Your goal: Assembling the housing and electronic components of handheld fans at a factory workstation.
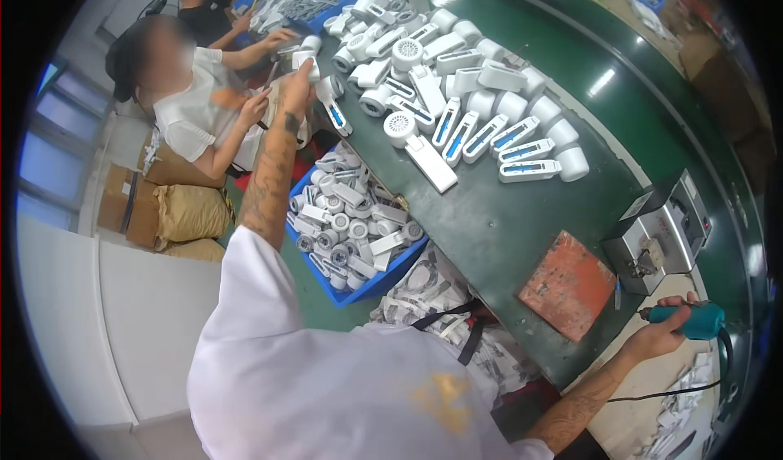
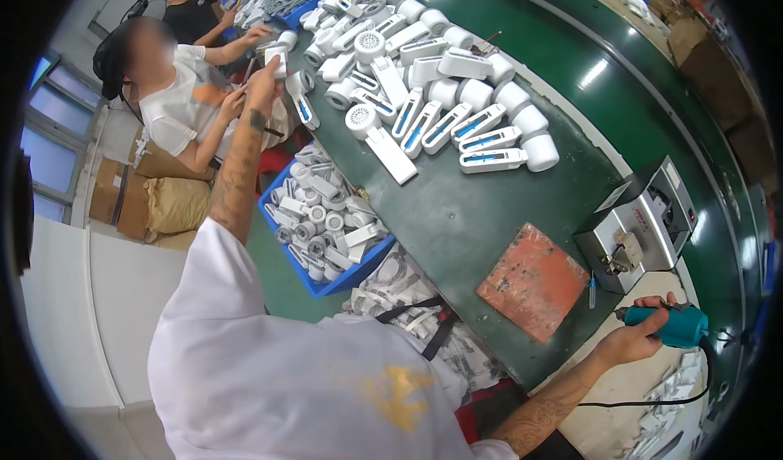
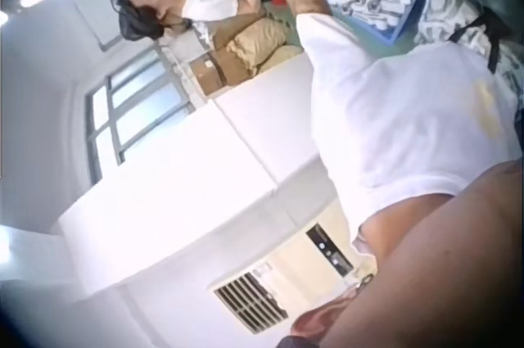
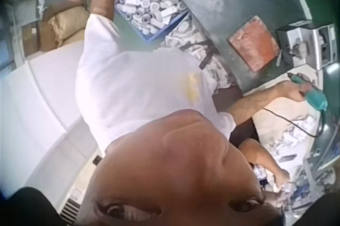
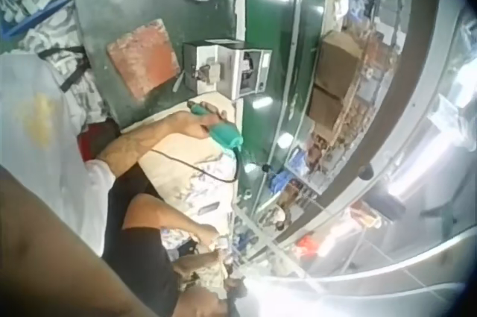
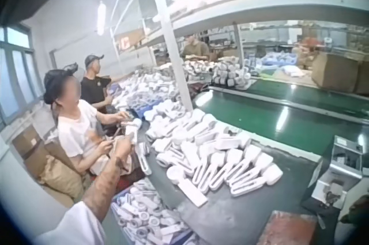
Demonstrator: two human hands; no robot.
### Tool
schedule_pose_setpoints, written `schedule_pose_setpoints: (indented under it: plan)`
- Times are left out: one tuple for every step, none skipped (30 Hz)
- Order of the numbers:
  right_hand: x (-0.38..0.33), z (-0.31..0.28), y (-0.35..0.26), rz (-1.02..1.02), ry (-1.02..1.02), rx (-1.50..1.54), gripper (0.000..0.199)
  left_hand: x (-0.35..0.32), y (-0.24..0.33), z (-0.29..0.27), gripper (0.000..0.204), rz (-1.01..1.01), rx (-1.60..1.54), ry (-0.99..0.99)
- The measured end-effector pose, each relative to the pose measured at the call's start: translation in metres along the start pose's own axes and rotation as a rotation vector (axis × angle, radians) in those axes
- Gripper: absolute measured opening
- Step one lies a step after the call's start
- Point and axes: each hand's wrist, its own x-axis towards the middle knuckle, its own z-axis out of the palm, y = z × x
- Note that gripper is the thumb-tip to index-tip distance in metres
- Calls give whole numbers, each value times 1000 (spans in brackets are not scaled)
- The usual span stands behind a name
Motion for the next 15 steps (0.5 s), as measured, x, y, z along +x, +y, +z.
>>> schedule_pose_setpoints:
  plan:
    - [1, 2, 2, 15, -20, 17, 46, 27, -2, -11, 59, -15, 216, 42]
    - [2, 3, 3, 12, -13, 18, 46, 39, 0, -4, 68, 72, 403, 82]
    - [2, 3, 6, 1, -21, 22, 46, 42, 6, 3, 79, 162, 591, 123]
    - [2, 2, 7, -11, -33, 29, 45, 36, 13, 9, 91, 214, 665, 86]
    - [2, 3, 8, -15, -30, 36, 45, 39, 10, 11, 90, 305, 783, 102]
    - [3, 7, 8, -21, -48, 49, 44, 43, 7, 7, 88, 396, 903, 132]
    - [2, 8, 8, -28, -59, 41, 44, 29, 7, 18, 73, 626, 882, 201]
    - [2, 9, 8, -32, -59, 41, 44, 14, 7, 29, 63, 724, 800, 195]
    - [1, 6, 8, -47, -64, 38, 44, -8, 16, 51, 53, 828, 714, 175]
    - [-2, 0, 10, -58, -61, 23, 43, -49, 37, 84, 37, 727, 500, 72]
    - [-4, -3, 10, -48, -44, 30, 45, -78, 47, 99, 33, 828, 440, -13]
    - [-5, -6, 10, -41, -22, 30, 46, -104, 55, 114, 30, 927, 371, -104]
    - [-7, -12, 9, -10, 2, 40, 45, -137, 66, 131, 23, 974, 363, -172]
    - [-5, -21, 13, -36, 19, -11, 38, -162, 65, 148, 20, 1006, 238, -264]
    - [1, -34, 32, -33, 75, -97, 31, -184, 67, 164, 18, 1158, 217, -300]
